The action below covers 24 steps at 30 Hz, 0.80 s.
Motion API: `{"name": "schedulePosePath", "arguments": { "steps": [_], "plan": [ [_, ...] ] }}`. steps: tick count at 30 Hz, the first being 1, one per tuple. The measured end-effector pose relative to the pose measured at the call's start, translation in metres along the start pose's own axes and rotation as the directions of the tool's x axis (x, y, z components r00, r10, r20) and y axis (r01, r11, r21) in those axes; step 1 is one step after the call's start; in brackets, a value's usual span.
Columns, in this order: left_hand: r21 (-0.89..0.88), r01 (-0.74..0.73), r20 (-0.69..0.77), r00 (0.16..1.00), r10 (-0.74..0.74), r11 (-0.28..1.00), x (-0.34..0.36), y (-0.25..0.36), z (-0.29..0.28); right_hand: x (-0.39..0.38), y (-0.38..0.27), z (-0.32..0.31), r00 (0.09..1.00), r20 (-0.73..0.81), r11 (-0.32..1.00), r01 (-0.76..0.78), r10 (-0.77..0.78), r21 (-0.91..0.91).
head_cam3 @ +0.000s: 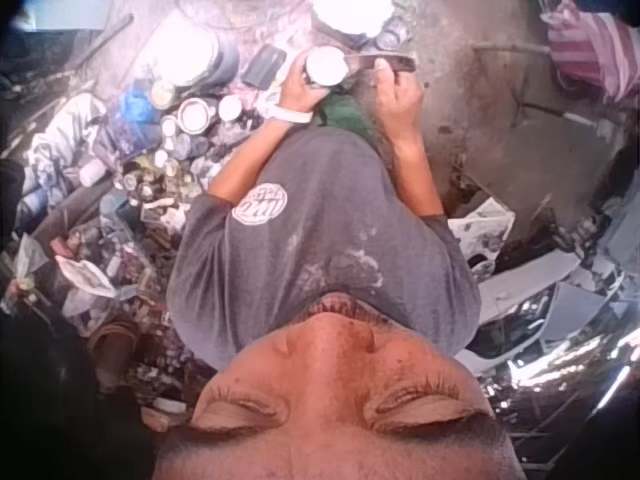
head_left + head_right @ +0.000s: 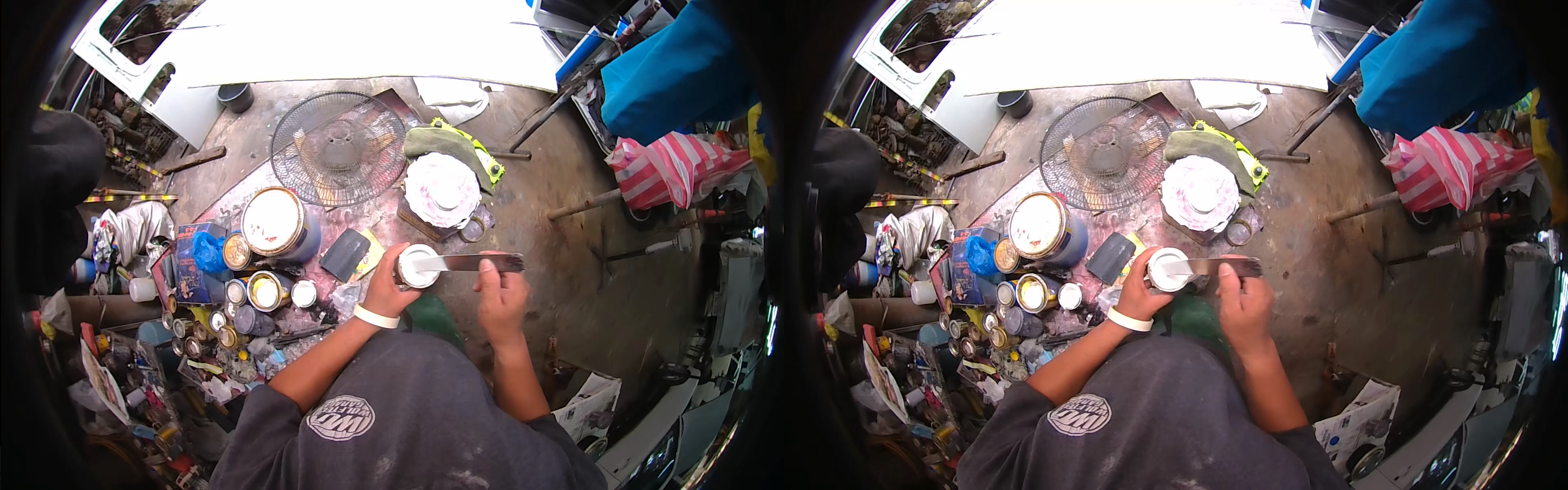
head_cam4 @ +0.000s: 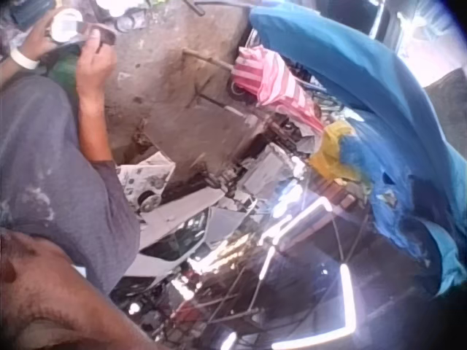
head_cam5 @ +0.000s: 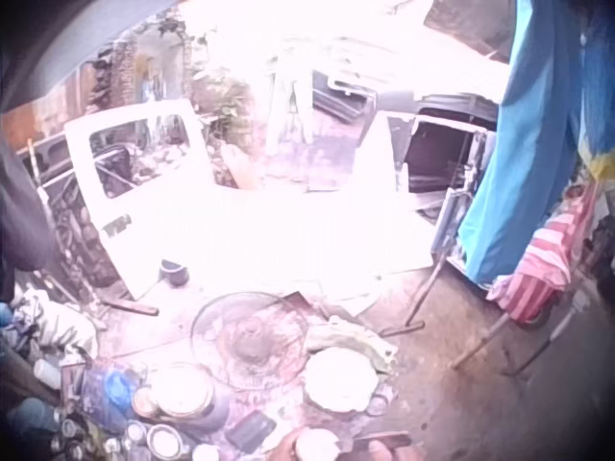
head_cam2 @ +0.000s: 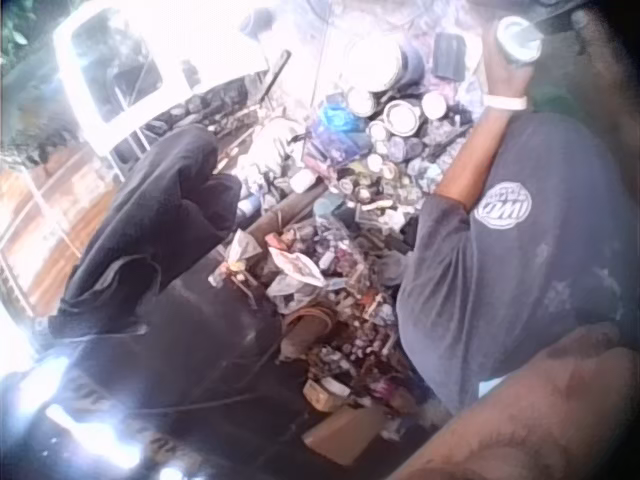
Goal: The person adds white paint to a small container and mixes it with a scraper, then uses the scraper to gather and mix more paint from a larger lid.
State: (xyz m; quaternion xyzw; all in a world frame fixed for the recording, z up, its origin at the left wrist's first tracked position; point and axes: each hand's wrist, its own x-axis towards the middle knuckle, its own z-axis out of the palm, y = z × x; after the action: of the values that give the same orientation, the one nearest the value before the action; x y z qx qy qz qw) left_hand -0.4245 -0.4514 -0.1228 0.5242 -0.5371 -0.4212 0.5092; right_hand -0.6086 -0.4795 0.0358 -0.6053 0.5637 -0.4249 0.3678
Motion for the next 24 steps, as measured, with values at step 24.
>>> {"name": "schedulePosePath", "arguments": {
  "steps": [24],
  "plan": [
    [-0.024,-0.010,0.013,1.000,0.010,1.000,0.001,0.008,0.006,0.013,0.043,-0.036,0.933,-0.123,0.817,-0.227,0.339,0.531]
  ]
}}
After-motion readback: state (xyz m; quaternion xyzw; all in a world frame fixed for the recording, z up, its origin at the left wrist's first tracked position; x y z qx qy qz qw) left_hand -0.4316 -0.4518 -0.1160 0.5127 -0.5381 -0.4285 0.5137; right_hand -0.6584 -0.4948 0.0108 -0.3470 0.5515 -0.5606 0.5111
